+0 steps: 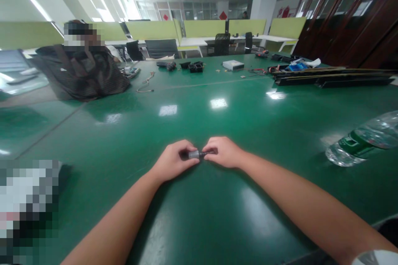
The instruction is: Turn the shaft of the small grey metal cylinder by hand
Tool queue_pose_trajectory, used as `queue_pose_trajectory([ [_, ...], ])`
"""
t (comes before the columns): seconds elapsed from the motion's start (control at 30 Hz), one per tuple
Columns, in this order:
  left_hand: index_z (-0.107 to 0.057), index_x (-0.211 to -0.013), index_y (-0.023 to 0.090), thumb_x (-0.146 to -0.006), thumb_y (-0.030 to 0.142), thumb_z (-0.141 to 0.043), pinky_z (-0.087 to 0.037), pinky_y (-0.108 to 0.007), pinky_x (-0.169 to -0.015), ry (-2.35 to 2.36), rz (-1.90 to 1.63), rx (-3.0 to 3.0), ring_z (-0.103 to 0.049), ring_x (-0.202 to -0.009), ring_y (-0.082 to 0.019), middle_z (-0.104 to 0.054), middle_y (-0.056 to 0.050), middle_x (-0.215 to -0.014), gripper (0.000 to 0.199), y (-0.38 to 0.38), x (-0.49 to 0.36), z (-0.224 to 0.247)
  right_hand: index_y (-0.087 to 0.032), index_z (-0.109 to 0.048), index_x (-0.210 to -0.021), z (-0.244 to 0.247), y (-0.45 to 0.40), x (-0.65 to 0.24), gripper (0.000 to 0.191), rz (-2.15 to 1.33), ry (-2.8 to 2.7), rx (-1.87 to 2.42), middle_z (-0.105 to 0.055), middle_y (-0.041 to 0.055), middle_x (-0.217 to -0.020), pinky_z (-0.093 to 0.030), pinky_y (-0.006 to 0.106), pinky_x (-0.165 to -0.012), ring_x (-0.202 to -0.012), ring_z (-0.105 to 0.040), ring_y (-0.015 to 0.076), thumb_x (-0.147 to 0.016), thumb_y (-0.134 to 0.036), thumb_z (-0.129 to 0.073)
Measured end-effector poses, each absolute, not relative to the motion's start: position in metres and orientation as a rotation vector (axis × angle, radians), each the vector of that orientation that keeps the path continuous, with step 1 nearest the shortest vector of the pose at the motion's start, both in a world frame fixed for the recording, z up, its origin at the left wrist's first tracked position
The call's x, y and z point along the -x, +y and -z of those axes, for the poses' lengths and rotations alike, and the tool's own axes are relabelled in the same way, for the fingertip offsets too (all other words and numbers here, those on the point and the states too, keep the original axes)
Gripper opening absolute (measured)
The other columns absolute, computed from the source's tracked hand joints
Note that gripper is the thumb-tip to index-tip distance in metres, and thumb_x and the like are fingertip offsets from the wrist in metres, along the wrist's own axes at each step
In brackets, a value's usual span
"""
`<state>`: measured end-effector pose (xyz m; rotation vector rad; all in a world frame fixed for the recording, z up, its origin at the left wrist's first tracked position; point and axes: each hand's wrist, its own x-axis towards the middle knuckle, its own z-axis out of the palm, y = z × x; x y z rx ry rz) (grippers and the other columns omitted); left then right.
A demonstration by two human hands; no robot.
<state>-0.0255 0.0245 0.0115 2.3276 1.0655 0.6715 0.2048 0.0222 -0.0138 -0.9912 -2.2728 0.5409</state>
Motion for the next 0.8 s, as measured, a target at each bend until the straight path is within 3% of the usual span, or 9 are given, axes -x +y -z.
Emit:
queue_pose_trajectory([
  [0.37, -0.061, -0.087, 0.017, -0.078, 0.032, -0.072, -0.047, -0.028, -0.069, 1.051, -0.631, -2.337, -0.060, -0.076, -0.017, -0.064, -0.002, -0.084, 0.020, 0.022, 0.026, -0.012, -0.018, -0.074, -0.091, 0.011, 0.017, -0.224, 0.011, -0.575, -2.274, 1.004, -0.067, 0.0026, -0.082, -0.042, 0.024, -0.067, -0.074, -0.058, 0.0128, -0.081, -0.019, -0.069],
  [0.8, -0.061, -0.088, 0.018, -0.079, 0.033, -0.072, -0.049, -0.030, -0.075, 1.053, -0.638, -2.320, -0.062, -0.081, -0.018, -0.067, -0.004, -0.090, 0.021, 0.021, 0.027, -0.013, -0.017, -0.076, -0.087, 0.006, 0.027, -0.248, 0.012, -0.617, -2.254, 1.107, -0.068, 0.0027, -0.080, -0.044, 0.024, -0.065, -0.069, -0.058, 0.0120, -0.076, -0.018, -0.071],
])
